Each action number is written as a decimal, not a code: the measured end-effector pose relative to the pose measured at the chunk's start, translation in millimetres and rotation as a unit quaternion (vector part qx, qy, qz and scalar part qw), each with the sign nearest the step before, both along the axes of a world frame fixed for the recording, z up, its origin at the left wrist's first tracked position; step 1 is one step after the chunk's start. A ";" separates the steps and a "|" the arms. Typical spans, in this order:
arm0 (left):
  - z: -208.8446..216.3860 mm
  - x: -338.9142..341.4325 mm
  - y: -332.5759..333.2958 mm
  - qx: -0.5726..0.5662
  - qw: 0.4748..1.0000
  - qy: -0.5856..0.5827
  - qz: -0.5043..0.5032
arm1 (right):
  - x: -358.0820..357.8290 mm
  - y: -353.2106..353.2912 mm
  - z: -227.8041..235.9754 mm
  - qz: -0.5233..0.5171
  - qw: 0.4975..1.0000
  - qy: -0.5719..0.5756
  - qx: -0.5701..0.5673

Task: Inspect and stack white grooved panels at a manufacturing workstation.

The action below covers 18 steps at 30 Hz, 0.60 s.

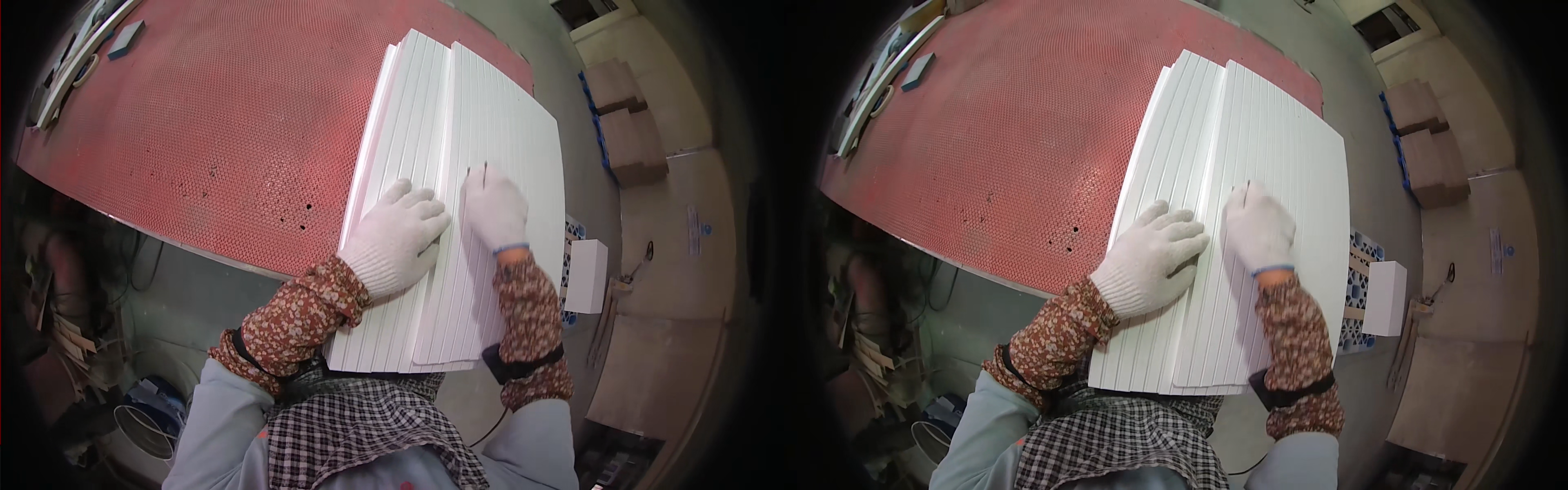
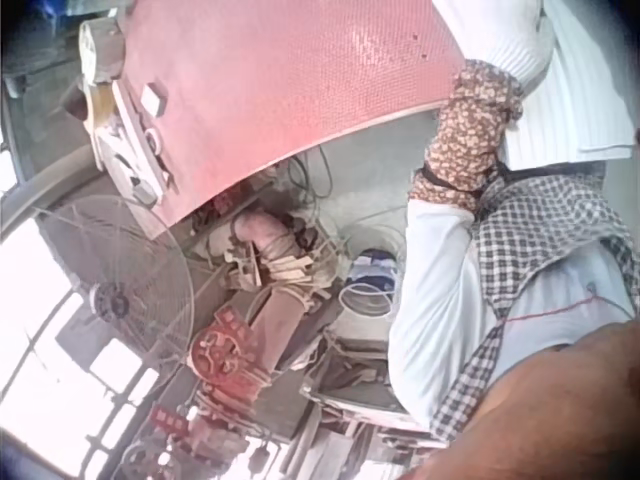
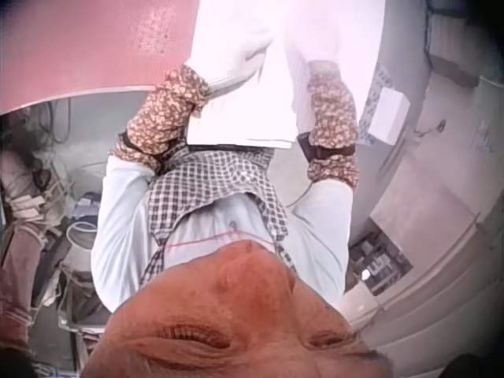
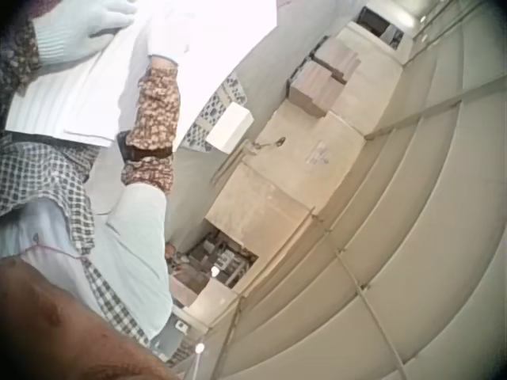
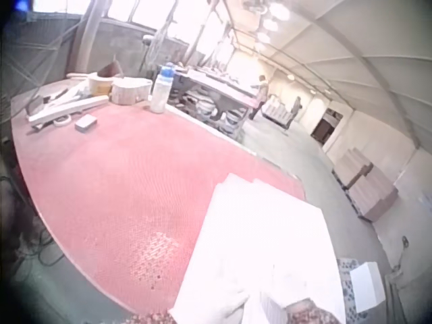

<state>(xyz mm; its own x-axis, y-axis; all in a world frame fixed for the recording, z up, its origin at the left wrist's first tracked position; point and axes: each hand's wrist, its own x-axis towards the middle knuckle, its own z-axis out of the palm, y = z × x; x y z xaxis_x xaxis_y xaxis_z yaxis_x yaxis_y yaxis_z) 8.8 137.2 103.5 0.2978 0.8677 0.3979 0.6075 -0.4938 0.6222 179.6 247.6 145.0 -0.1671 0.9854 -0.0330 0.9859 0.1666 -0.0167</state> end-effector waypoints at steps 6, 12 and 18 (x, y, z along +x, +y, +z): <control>-5.6 14.5 -14.7 0.007 0.999 -0.011 -0.037 | -6.1 123.0 2.9 -0.034 0.998 -0.039 0.042; -20.2 39.7 -67.8 0.011 0.999 -0.022 -0.035 | 0.6 161.4 -3.3 -0.020 0.999 -0.033 0.028; -17.6 73.1 -107.0 0.046 0.997 -0.060 0.026 | 5.8 199.4 -4.0 0.039 0.999 -0.005 0.033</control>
